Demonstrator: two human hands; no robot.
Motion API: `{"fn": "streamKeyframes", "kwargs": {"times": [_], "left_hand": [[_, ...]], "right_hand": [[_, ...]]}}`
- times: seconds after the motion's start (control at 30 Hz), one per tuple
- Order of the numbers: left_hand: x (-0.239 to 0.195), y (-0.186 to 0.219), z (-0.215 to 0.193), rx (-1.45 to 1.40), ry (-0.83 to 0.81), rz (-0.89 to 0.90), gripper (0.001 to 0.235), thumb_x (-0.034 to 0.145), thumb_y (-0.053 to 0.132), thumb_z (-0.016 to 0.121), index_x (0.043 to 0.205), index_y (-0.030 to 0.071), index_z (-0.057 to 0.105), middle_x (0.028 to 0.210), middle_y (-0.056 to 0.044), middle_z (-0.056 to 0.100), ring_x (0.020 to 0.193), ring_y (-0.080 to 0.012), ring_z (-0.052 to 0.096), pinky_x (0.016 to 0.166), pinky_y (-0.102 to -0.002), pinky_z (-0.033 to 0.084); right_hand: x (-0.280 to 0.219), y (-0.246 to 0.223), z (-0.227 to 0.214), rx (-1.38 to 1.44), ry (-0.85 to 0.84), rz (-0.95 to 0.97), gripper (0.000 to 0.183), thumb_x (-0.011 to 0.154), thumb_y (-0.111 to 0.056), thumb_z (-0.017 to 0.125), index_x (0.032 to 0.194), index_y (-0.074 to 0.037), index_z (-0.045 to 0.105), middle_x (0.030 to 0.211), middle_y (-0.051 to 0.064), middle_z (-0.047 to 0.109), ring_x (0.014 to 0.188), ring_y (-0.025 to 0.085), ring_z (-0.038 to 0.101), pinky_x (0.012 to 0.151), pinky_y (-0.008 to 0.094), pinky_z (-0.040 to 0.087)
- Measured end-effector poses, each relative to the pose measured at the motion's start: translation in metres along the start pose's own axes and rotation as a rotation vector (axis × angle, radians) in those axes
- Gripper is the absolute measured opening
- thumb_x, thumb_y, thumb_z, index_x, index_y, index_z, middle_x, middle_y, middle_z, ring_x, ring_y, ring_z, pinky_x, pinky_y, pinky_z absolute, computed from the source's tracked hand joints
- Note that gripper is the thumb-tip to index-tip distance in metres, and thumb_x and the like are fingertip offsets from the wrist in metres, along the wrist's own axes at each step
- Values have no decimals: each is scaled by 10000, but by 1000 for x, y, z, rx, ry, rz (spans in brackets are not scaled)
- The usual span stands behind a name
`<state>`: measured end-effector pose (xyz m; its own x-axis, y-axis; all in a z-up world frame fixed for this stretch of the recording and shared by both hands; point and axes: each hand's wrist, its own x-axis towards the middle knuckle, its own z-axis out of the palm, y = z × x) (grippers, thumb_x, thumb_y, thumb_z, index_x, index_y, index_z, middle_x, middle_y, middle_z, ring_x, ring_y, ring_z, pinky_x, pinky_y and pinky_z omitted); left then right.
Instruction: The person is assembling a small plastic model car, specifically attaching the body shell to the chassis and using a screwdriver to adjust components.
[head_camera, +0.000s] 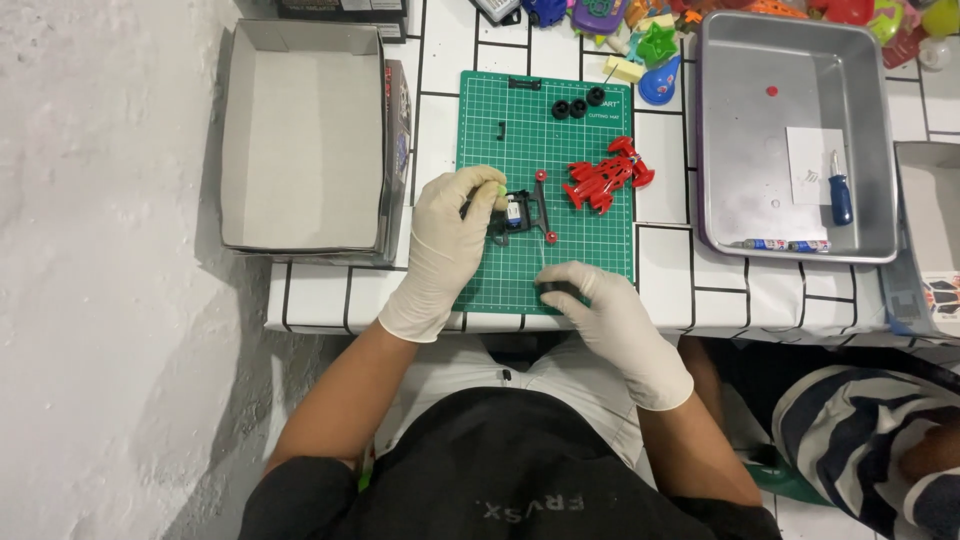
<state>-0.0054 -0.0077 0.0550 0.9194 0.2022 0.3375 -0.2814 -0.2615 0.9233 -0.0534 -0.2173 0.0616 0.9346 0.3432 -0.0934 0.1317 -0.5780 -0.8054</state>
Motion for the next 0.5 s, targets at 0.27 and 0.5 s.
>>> {"fn": "streamKeyframes", "kwargs": {"times": [0.27, 0.5], "left_hand": [[13, 14, -2, 35, -56, -160, 177, 910, 55, 711, 1059, 145, 737, 981, -55, 677, 1009, -218, 685, 965, -364, 511], [26, -18, 5, 339, -179, 28, 110, 879, 86, 744, 952, 168, 755, 886, -3, 735, 967, -205, 664, 899, -330, 512]], "right_hand": [[12, 21, 19, -117, 88, -99, 189, 877, -158, 788, 1066, -158, 789, 1025, 52, 721, 1009, 264, 714, 908, 404, 577], [14, 14, 19, -127, 80, -78, 192, 903, -137, 766, 1093, -160, 785, 1026, 32, 715, 1017, 243, 712, 910, 383, 579]]}}
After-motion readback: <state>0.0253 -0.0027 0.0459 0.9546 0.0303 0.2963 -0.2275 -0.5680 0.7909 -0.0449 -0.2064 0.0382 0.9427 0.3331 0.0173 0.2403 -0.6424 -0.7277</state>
